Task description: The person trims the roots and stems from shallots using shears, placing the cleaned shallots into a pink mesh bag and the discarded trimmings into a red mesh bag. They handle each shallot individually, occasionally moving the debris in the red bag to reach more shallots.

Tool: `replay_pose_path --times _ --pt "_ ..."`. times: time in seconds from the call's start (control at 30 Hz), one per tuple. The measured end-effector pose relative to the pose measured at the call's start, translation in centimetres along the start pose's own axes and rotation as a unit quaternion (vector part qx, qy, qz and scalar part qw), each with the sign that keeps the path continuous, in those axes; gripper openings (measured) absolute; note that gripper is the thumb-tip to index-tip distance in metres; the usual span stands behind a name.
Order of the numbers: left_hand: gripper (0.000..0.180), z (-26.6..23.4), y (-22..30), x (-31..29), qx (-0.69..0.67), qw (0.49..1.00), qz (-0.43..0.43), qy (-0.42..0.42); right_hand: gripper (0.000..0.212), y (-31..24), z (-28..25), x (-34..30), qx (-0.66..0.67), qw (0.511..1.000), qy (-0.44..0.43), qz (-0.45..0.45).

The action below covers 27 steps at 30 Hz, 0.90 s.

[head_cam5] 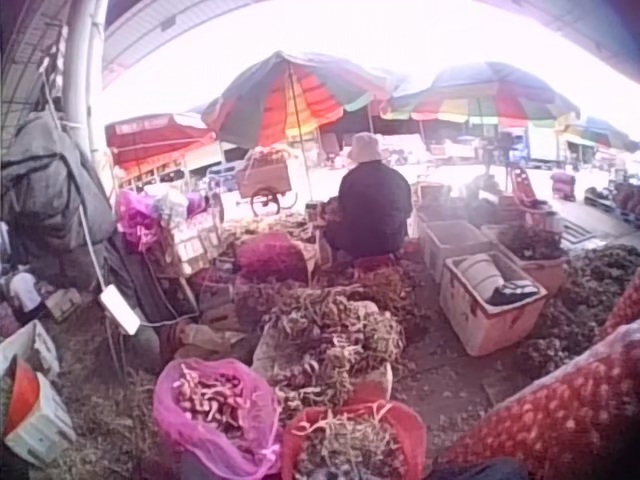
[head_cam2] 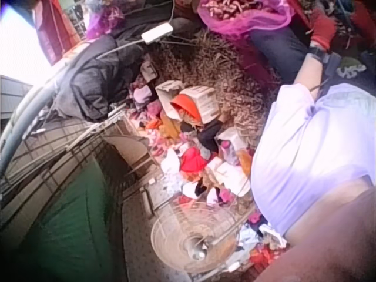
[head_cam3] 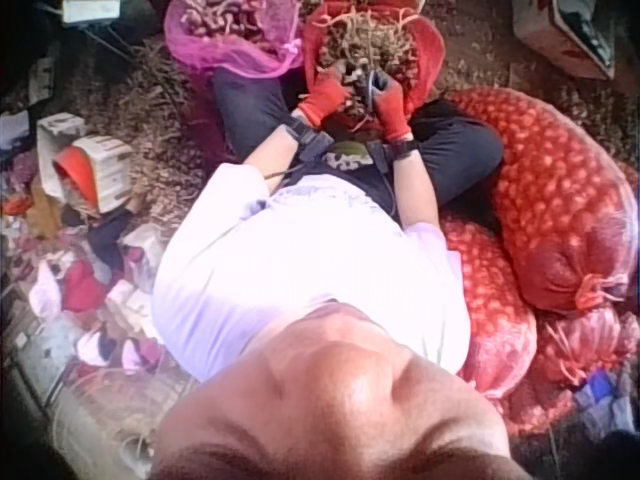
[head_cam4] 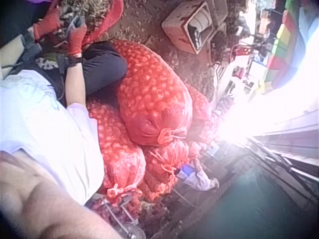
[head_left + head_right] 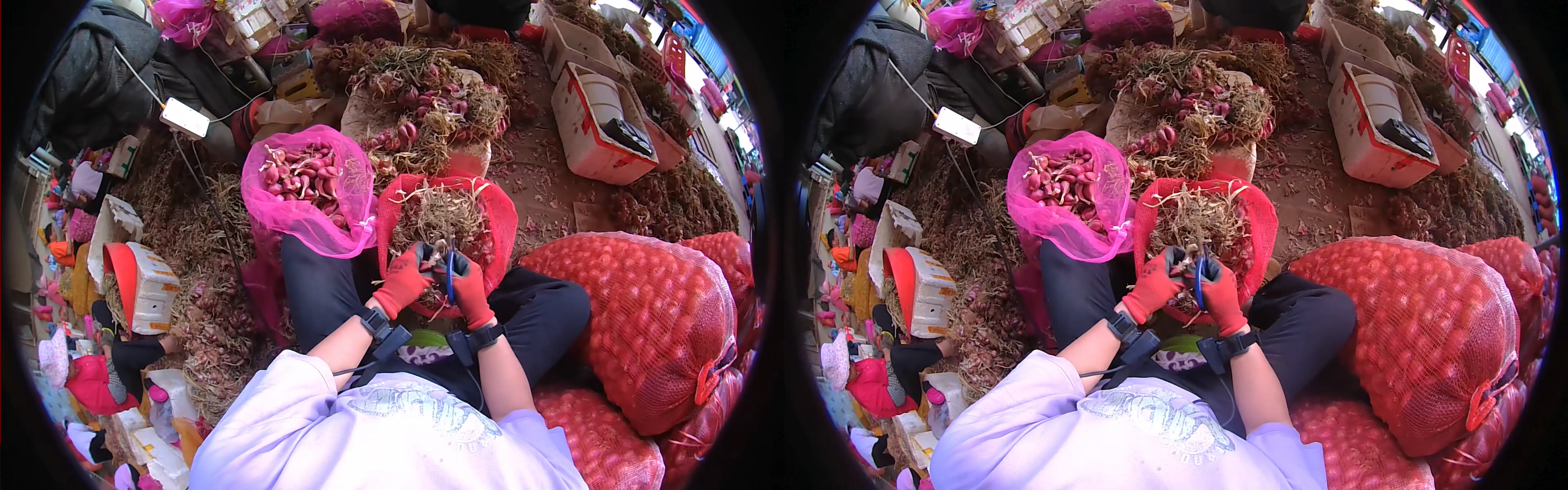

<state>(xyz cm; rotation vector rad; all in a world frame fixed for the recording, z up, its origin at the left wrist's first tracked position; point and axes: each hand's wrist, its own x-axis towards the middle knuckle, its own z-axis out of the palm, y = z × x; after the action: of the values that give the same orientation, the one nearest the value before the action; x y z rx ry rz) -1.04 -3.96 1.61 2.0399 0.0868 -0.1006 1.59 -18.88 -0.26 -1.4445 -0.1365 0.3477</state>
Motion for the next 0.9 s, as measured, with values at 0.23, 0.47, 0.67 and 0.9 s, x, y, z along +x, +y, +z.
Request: replay_pose_path --times 0.23,0.47,0.67,0.9 --pt "0.038 -2.0 -2.5 0.3 -0.139 0.983 0.056 -0.103 0.015 -1.8 -0.2 0.1 0.028 0.998 -0.008 0.048" --pt "0.032 -2.0 -0.3 -0.7 -0.401 0.905 -0.091 -0.107 0.011 -0.5 -1.3 0.6 0.120 0.984 0.057 0.121" --pt "0.032 -1.3 -1.2 -0.6 -0.393 0.916 -0.004 -0.087 0.011 -2.4 0.5 0.1 -0.043 0.998 -0.008 -0.050" --pt "0.036 -1.8 -0.4 -1.0 -0.450 0.884 -0.096 -0.083 0.013 0.1 -1.4 0.6 -0.349 0.928 0.109 -0.074"
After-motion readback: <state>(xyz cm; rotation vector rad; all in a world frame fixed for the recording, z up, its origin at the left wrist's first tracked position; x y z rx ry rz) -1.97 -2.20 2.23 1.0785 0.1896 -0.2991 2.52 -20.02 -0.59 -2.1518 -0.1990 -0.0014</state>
